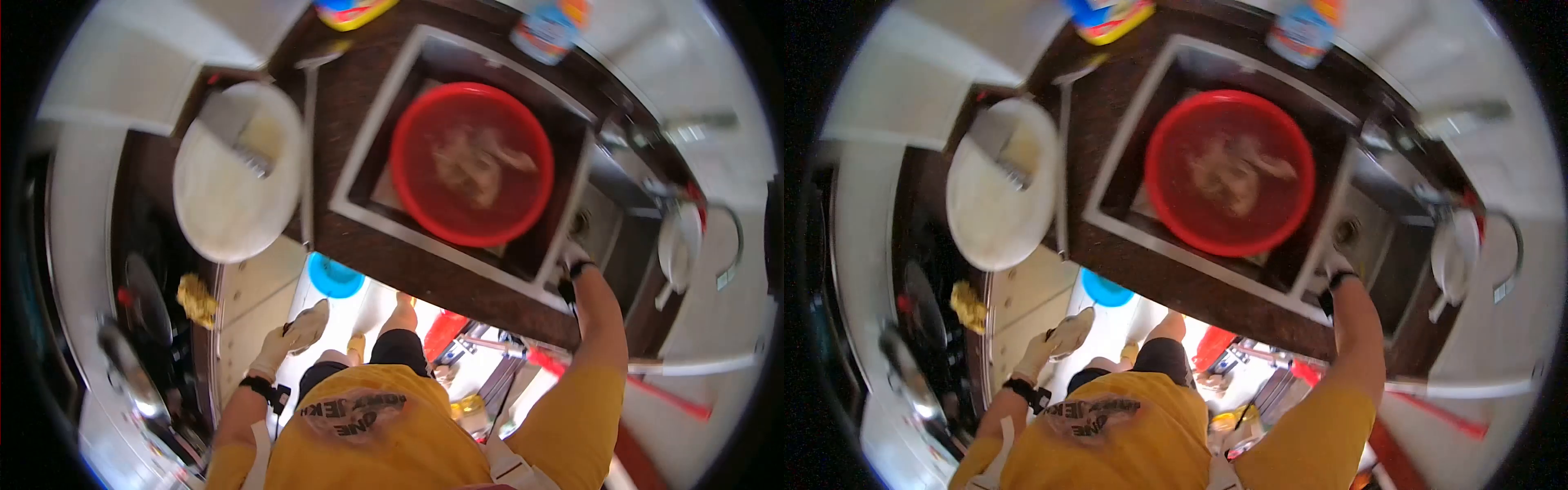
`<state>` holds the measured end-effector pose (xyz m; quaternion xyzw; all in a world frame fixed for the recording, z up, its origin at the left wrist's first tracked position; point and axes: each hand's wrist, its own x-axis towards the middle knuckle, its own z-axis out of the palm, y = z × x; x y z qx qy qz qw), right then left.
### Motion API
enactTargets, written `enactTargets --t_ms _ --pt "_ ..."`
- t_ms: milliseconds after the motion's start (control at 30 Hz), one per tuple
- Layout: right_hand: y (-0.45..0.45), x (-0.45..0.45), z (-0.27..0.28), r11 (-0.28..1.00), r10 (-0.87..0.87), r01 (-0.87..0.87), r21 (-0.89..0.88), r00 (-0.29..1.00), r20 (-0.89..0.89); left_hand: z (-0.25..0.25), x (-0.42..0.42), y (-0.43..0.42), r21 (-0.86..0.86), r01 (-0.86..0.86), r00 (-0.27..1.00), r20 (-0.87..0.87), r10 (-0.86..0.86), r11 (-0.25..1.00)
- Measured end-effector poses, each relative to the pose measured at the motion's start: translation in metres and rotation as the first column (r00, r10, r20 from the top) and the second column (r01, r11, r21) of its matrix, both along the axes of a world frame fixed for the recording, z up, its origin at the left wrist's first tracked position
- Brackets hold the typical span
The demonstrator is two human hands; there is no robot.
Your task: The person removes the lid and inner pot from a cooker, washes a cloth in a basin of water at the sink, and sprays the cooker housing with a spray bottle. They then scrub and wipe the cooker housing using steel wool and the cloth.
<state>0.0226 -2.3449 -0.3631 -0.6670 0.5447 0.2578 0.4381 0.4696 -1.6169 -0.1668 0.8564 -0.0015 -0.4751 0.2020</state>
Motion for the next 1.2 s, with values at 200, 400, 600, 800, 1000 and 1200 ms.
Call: enactTargets --t_ms 200,400,600,800,1000,1200 --pt "0.030 0.046 0.085 0.960 0.264 -0.250 0.123 0.957 -0.119 -0.010 -0.038 0.056 0.061 -0.145 0.985 -0.087 0.150 0.988" --pt "0.076 0.080 0.163 0.948 0.216 -0.210 0.238 0.976 0.001 -0.043 -0.073 0.097 0.038 -0.193 0.978 -0.074 0.195 0.981" --pt "0.098 0.137 0.265 0.974 0.024 0.052 -0.220 0.943 0.332 -0.078 -0.101 0.119 -0.020 -0.320 0.947 -0.033 0.320 0.947" --pt "0.179 0.306 0.339 0.809 0.337 0.221 -0.545 0.585 0.738 -0.109 -0.142 0.162 -0.106 -0.475 0.880 -0.076 0.469 0.874" --pt "0.338 0.345 0.238 0.680 0.715 -0.313 -0.663 0.484 0.505 -0.064 -0.208 0.258 -0.270 -0.704 0.688 -0.029 0.725 0.657" --pt "0.569 0.376 0.228 0.511 0.849 -0.641 -0.573 0.272 0.453 -0.010 -0.361 0.404 -0.403 -0.908 0.152 -0.062 0.986 0.115"
